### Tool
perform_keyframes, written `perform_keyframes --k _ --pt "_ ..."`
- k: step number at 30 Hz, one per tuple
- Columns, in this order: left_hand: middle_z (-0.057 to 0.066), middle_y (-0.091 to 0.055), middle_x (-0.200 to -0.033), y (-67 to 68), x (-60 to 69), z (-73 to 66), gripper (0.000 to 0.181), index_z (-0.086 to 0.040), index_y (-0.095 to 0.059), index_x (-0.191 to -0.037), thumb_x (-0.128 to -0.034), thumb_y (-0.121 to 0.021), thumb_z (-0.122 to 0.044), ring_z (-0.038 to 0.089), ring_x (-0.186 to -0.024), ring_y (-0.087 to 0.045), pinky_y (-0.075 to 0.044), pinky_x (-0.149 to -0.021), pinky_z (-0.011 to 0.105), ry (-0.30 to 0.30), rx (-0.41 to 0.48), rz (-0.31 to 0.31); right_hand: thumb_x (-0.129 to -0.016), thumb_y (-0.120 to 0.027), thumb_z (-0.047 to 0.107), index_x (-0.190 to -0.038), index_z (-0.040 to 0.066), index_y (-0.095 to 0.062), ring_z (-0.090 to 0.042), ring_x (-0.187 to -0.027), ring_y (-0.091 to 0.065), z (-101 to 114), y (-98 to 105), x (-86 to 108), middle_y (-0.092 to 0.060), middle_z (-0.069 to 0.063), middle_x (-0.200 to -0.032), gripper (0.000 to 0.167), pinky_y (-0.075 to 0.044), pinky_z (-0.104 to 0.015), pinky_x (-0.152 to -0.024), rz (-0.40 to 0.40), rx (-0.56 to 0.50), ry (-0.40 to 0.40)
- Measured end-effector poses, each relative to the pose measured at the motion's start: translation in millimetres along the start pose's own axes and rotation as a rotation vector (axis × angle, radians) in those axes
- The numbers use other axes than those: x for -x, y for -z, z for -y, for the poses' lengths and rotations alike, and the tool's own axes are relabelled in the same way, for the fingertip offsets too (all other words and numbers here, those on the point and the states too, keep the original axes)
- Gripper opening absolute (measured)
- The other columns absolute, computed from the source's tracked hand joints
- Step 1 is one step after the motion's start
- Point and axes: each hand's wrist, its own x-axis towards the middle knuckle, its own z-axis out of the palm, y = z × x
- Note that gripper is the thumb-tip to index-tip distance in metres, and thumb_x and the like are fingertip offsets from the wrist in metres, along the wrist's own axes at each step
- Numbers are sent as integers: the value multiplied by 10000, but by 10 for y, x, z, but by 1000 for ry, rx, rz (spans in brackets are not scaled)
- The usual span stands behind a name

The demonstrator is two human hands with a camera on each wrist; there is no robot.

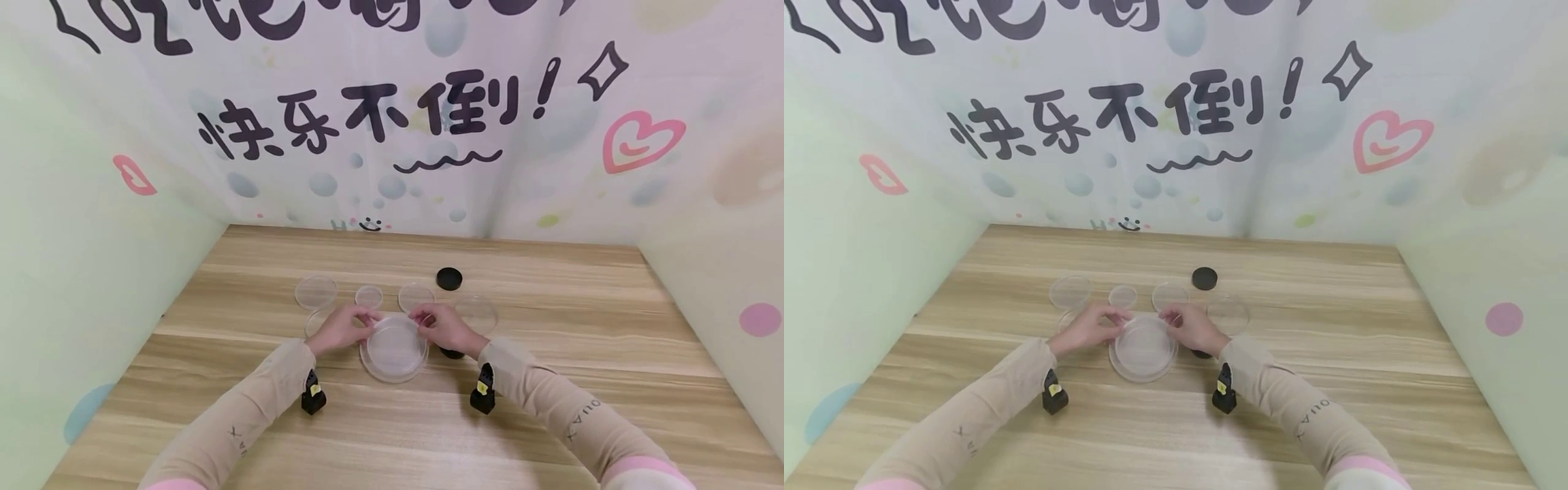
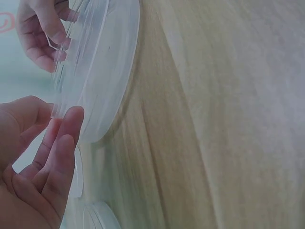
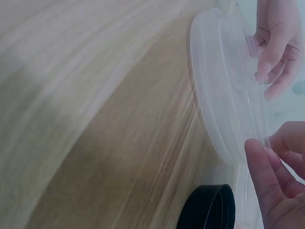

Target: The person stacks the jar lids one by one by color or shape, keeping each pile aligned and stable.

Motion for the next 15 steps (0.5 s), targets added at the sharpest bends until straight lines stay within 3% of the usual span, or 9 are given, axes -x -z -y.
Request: perform_keyframes --k 7,15 --pt "50 -598 -788 -12 21 48 240 -17 -644 -1009 -770 -625 -18 114 -597 -543 -474 -501 214 -10 -5 -12 -766 -550 -73 -979 -66 -600 -192 -742 -556 17 -6 -14 -600 -168 -874 218 -480 -209 -543 3 66 39" --pt "49 -608 -782 -47 15 86 260 -17 -650 -1008 -750 -625 3 163 -703 -556 -471 -527 212 -39 -19 -38 -761 -556 -72 -976 -49 -612 -178 -759 -556 -19 -8 -56 -608 -136 -867 223 -474 -222 -637 12 110 40"
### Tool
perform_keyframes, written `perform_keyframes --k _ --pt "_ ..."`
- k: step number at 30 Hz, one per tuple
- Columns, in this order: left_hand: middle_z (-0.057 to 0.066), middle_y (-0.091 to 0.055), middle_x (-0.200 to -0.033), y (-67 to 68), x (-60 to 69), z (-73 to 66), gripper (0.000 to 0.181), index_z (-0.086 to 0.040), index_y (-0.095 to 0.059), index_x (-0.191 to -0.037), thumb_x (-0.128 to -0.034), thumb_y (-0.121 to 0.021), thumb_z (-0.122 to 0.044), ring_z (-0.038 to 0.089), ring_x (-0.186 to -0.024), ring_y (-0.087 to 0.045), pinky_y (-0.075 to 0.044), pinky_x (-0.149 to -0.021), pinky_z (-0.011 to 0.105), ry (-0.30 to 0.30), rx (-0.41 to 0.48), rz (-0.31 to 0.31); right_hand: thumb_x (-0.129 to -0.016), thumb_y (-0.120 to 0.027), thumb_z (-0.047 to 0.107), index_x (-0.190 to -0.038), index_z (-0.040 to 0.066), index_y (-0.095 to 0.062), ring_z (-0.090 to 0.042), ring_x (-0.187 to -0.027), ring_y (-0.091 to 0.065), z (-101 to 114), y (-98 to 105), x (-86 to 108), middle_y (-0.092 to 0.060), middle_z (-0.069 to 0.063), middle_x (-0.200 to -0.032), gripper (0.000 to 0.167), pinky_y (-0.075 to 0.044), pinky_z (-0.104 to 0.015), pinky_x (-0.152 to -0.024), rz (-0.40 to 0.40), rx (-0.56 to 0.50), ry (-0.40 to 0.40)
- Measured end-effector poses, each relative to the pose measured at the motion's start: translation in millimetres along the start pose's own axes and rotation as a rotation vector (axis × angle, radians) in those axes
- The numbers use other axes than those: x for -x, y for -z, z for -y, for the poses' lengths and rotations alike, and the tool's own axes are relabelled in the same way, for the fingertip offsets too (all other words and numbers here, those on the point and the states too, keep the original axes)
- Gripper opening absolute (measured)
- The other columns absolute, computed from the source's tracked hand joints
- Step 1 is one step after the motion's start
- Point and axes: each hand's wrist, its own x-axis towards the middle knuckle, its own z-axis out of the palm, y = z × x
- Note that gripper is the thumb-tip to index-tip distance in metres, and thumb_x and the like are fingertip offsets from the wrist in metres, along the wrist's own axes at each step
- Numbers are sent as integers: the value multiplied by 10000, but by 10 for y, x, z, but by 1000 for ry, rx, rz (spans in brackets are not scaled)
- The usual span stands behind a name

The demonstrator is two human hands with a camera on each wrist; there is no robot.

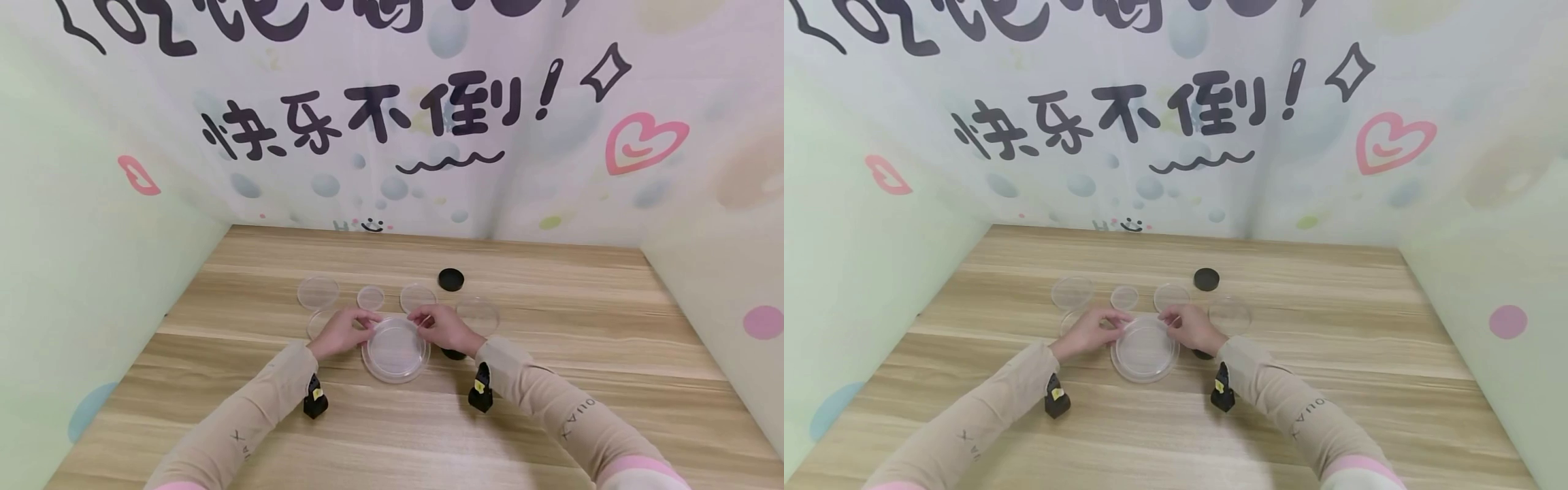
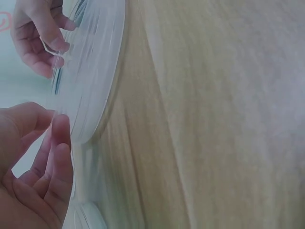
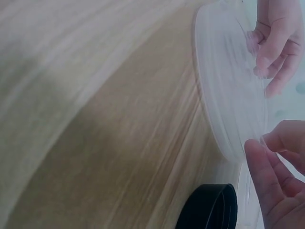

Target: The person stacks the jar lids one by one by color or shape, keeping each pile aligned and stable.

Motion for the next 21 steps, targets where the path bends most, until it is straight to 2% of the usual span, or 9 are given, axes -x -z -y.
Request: perform_keyframes --k 4,13,21 --pt "34 -608 -783 -14 1 17 271 -22 -651 -1010 -741 -627 0 179 -758 -549 -457 -570 212 -4 -9 -7 -751 -559 -81 -967 -56 -611 -172 -751 -552 -2 -7 -7 -608 -145 -854 223 -473 -219 -642 7 18 20" --pt "48 -602 -788 -21 28 12 265 14 -635 -1016 -753 -604 13 204 -753 -557 -469 -558 202 -37 23 -3 -744 -565 -93 -953 -51 -611 -160 -745 -541 -9 -13 -19 -604 -133 -840 219 -469 -218 -648 18 43 34" --pt "46 -606 -798 -29 26 11 262 10 -636 -1014 -753 -617 5 163 -709 -557 -468 -556 199 -15 19 -12 -747 -567 -80 -950 -44 -612 -155 -744 -536 -12 -13 -23 -600 -117 -834 211 -466 -219 -647 23 46 18"
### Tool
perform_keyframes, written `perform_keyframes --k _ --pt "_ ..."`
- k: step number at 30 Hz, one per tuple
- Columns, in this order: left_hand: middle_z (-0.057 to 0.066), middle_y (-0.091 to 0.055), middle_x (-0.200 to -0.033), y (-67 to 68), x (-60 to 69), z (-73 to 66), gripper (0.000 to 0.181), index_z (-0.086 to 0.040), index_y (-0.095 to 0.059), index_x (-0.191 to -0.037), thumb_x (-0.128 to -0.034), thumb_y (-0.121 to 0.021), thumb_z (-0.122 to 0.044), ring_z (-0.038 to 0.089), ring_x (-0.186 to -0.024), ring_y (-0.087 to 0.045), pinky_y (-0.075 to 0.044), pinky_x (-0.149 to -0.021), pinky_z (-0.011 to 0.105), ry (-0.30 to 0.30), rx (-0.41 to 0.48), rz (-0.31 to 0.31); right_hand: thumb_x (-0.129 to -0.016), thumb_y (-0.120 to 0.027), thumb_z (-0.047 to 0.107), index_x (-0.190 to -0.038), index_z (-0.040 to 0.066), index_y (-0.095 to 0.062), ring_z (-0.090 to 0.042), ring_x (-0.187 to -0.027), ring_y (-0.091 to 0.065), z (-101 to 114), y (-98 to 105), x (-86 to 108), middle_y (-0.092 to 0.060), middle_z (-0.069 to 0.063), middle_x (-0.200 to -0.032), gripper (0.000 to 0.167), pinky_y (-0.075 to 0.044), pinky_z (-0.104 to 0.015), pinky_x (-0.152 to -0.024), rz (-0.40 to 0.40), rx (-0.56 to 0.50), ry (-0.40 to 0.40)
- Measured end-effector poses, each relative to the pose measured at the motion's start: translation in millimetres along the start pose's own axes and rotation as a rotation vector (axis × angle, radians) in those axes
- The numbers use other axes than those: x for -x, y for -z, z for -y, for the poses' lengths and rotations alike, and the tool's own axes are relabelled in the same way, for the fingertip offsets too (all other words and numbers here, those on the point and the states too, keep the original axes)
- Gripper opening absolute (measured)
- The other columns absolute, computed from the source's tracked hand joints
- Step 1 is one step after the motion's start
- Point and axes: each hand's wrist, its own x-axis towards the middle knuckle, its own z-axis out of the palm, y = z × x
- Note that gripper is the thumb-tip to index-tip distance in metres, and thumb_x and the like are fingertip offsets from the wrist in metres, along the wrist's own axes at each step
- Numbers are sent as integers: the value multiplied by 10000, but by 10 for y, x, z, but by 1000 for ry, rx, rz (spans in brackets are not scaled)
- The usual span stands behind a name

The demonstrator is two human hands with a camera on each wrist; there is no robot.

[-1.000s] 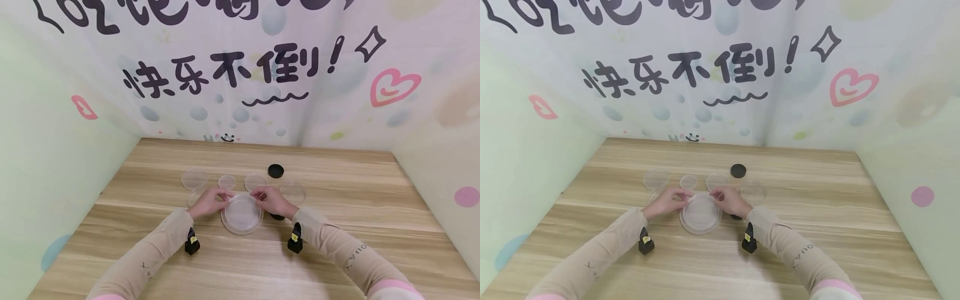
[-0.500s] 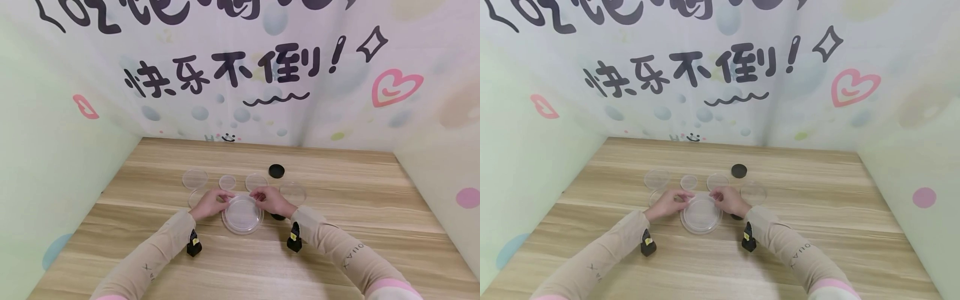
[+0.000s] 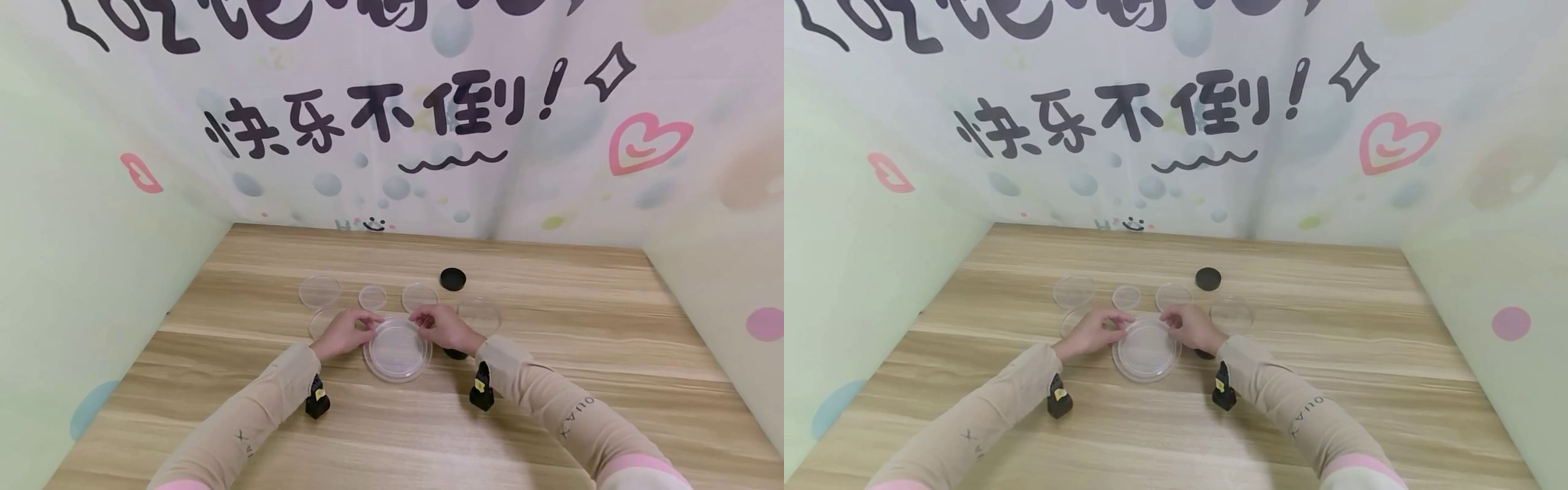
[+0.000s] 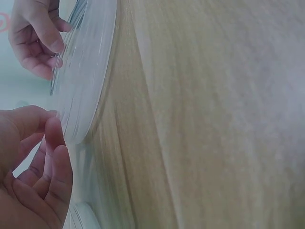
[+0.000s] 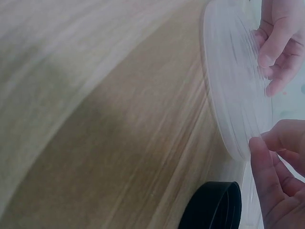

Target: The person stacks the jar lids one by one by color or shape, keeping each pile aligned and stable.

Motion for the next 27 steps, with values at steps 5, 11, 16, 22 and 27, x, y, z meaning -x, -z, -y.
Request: perform_keyframes --k 5,11,16,22,27 --pt "30 -600 -791 -2 -3 -7 255 -2 -641 -1004 -749 -626 0 153 -730 -549 -462 -569 202 20 -8 -4 -751 -569 -70 -943 -47 -615 -143 -735 -533 -2 6 -2 -604 -112 -830 199 -461 -207 -636 -2 9 -2" --pt "11 -593 -767 -4 -16 7 234 -23 -653 -985 -752 -638 -13 139 -718 -538 -447 -584 210 33 -30 -11 -758 -569 -60 -947 -52 -616 -139 -738 -533 -3 3 -9 -605 -109 -835 195 -462 -205 -632 3 2 -13" --pt "12 -592 -764 -13 -21 8 229 -31 -657 -975 -747 -642 -10 135 -702 -536 -444 -580 210 46 -34 -17 -756 -570 -61 -944 -50 -618 -136 -738 -536 -16 -4 -15 -607 -98 -832 194 -465 -203 -632 0 3 -19" --pt "13 -572 -748 -26 -23 -18 219 -28 -655 -963 -746 -637 -4 123 -686 -523 -440 -561 206 60 -33 -25 -758 -571 -63 -935 -47 -621 -135 -737 -537 -18 -10 -15 -607 -91 -826 185 -468 -205 -637 -6 5 -23" --pt "6 -558 -739 -36 -25 -29 208 -28 -654 -955 -751 -625 -2 104 -653 -504 -432 -543 203 78 -27 -28 -763 -577 -59 -931 -41 -622 -138 -744 -540 -17 -14 -12 -607 -86 -827 176 -469 -210 -647 -7 8 -32"
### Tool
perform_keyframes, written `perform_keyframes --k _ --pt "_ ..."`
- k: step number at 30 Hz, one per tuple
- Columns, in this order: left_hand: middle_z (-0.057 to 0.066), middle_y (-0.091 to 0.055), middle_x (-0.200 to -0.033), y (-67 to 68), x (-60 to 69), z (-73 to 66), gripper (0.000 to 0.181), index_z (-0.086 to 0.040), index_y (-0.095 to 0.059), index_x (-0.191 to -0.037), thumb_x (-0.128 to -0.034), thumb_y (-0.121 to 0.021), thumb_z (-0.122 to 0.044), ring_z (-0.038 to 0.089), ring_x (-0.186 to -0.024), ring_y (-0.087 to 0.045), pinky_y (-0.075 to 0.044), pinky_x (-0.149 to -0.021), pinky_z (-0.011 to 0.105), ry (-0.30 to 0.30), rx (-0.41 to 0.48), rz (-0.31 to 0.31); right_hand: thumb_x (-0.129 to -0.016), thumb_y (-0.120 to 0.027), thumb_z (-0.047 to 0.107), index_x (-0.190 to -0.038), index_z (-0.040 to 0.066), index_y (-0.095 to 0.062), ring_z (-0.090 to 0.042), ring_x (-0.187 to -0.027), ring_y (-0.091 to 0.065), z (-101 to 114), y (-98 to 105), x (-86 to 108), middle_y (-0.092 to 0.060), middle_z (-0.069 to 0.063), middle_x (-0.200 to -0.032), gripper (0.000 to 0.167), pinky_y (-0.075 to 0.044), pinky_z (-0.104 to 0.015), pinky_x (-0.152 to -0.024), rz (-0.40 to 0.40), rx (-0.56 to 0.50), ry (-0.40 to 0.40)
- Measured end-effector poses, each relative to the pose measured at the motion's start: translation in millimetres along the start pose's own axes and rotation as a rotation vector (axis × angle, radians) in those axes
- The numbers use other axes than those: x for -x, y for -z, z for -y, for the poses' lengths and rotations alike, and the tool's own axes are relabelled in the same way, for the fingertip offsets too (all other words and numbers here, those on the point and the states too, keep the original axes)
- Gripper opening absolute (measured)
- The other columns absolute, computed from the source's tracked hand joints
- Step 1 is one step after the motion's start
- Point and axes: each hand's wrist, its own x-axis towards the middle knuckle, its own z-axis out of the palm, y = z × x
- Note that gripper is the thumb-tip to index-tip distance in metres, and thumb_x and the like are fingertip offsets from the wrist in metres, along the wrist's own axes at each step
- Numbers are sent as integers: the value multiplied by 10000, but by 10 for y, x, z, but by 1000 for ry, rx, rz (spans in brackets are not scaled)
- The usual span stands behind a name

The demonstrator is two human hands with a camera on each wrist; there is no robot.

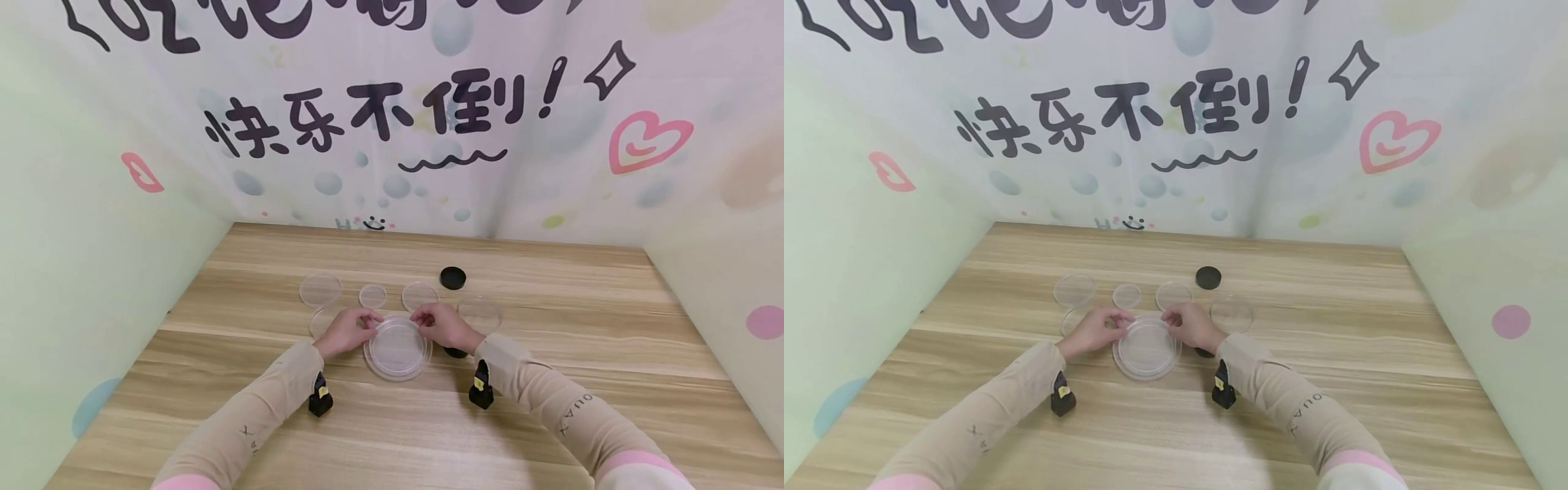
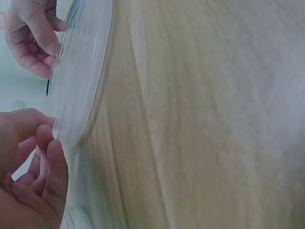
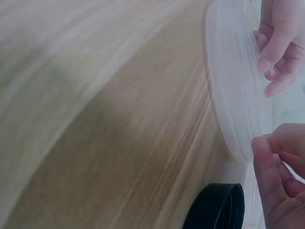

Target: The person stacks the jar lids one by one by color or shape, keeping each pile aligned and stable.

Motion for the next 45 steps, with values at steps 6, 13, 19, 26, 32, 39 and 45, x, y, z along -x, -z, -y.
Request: perform_keyframes --k 6,13,19,26,32,39,45 --pt "6 -549 -742 -15 -8 21 215 -24 -649 -962 -753 -612 2 103 -656 -497 -431 -550 203 -6 6 0 -766 -585 -52 -925 -34 -623 -134 -742 -537 -5 1 -3 -603 -74 -820 164 -468 -212 -649 -5 9 -10" --pt "-2 -545 -726 -33 -18 42 210 -30 -656 -939 -738 -607 11 98 -656 -481 -407 -547 202 -19 12 -29 -770 -591 -44 -915 -28 -627 -128 -733 -535 -6 -6 6 -602 -72 -812 150 -467 -207 -643 -21 8 -4" --pt "-2 -528 -721 -54 -17 51 206 -25 -653 -933 -739 -597 20 113 -685 -472 -390 -579 210 -27 17 -59 -772 -594 -47 -912 -39 -627 -135 -734 -540 -3 -11 17 -603 -82 -810 144 -472 -210 -644 -38 -18 -6" --pt "5 -529 -752 -69 -16 38 203 -27 -644 -957 -758 -612 -2 130 -722 -475 -402 -629 231 -7 30 -58 -776 -595 -52 -906 -52 -626 -140 -727 -540 2 -6 38 -604 -86 -803 134 -472 -207 -630 -46 -36 -8" --pt "28 -558 -797 -42 -29 36 208 -29 -632 -989 -782 -618 -45 121 -640 -470 -404 -553 223 -10 31 -68 -794 -580 -29 -918 -51 -630 -141 -732 -540 32 20 61 -611 -75 -812 135 -469 -208 -635 -56 -32 15" --pt "59 -562 -840 65 -15 37 226 -9 -620 -1016 -794 -601 -51 126 -639 -508 -436 -551 224 -10 69 -68 -797 -576 -25 -919 -63 -628 -161 -728 -557 69 53 36 -626 -102 -827 138 -473 -212 -639 -96 -23 79" --pt "74 -583 -867 179 14 52 246 8 -612 -1037 -803 -582 -61 191 -762 -553 -470 -657 266 -32 85 -108 -790 -601 -11 -902 -44 -632 -150 -726 -559 113 66 -35 -623 -74 -817 121 -480 -216 -654 -105 19 132"
